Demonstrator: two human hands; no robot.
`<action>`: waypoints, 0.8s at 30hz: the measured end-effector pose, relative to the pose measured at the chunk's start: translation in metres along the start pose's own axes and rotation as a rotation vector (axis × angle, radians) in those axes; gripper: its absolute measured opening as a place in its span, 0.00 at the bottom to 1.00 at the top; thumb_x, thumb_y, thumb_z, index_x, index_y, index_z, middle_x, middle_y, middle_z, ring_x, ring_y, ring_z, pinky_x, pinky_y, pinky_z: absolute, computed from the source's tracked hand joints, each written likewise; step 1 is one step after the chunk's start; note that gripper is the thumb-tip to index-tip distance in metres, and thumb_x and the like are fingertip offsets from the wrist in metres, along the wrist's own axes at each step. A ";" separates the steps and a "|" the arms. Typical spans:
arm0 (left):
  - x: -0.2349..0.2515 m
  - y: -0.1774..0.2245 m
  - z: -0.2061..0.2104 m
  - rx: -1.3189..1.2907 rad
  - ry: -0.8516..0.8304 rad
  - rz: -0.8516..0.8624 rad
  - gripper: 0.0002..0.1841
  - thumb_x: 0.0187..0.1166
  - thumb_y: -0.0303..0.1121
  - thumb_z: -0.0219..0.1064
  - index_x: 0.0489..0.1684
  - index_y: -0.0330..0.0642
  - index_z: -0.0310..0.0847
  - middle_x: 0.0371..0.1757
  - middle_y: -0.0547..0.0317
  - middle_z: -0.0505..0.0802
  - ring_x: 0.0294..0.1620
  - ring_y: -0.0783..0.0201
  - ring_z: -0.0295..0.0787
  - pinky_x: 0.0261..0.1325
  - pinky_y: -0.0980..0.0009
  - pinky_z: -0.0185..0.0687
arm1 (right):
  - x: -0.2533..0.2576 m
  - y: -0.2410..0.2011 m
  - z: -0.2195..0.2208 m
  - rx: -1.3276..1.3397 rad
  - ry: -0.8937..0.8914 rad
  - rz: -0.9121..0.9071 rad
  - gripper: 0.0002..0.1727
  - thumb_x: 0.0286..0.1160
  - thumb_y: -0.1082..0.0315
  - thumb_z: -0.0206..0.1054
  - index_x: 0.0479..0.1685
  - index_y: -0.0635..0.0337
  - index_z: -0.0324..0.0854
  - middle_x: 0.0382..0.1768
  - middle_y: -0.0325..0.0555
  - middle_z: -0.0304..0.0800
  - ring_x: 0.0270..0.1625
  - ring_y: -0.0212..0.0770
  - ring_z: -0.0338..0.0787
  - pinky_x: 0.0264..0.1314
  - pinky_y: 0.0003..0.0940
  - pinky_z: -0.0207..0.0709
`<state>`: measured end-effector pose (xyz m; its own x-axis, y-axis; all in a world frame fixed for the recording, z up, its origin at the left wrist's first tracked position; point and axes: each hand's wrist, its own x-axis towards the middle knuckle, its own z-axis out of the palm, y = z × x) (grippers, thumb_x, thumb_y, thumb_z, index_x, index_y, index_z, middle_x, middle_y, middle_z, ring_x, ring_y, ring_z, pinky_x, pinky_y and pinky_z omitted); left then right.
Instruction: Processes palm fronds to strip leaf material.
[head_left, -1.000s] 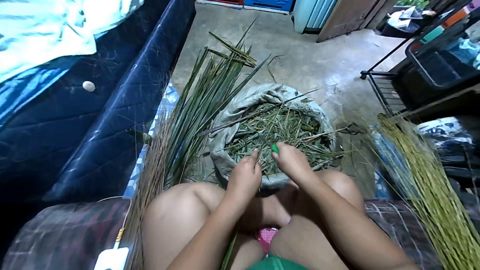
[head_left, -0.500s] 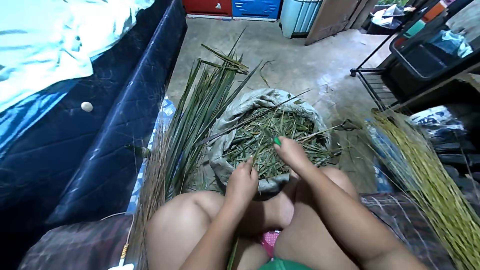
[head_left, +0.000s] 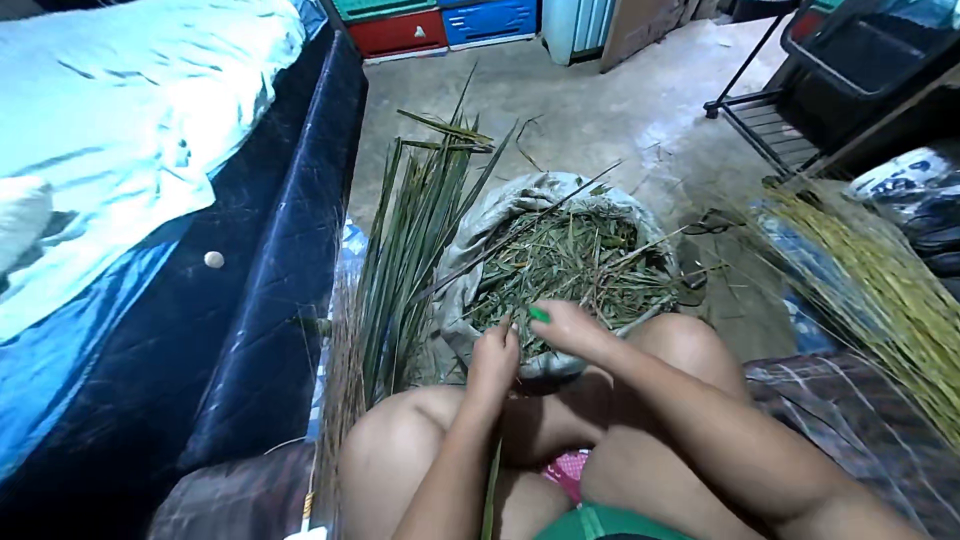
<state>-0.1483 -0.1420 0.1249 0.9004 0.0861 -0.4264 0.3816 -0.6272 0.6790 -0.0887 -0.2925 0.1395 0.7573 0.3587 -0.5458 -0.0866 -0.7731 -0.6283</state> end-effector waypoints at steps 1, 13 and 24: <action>0.000 0.000 -0.001 0.000 0.014 -0.021 0.22 0.94 0.36 0.46 0.73 0.34 0.80 0.53 0.39 0.92 0.54 0.47 0.89 0.63 0.47 0.80 | -0.010 -0.008 0.010 -0.117 -0.063 -0.017 0.18 0.89 0.58 0.57 0.58 0.64 0.83 0.49 0.62 0.89 0.54 0.60 0.89 0.57 0.63 0.77; -0.001 -0.002 0.003 0.011 0.039 0.004 0.24 0.96 0.39 0.45 0.80 0.37 0.76 0.47 0.43 0.92 0.44 0.52 0.88 0.56 0.53 0.82 | 0.001 -0.006 -0.007 -0.191 0.033 0.071 0.20 0.90 0.57 0.55 0.62 0.66 0.82 0.58 0.65 0.88 0.64 0.65 0.88 0.64 0.67 0.77; -0.003 0.002 0.005 0.049 0.095 0.031 0.24 0.96 0.39 0.45 0.82 0.39 0.75 0.45 0.46 0.93 0.40 0.55 0.88 0.52 0.56 0.83 | 0.022 -0.002 -0.023 -0.265 0.210 0.167 0.20 0.90 0.59 0.59 0.66 0.65 0.81 0.61 0.65 0.89 0.67 0.66 0.88 0.64 0.68 0.78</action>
<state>-0.1515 -0.1469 0.1244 0.9282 0.1375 -0.3459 0.3447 -0.6679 0.6596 -0.0574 -0.2951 0.1412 0.8657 0.1225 -0.4853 -0.0701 -0.9304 -0.3598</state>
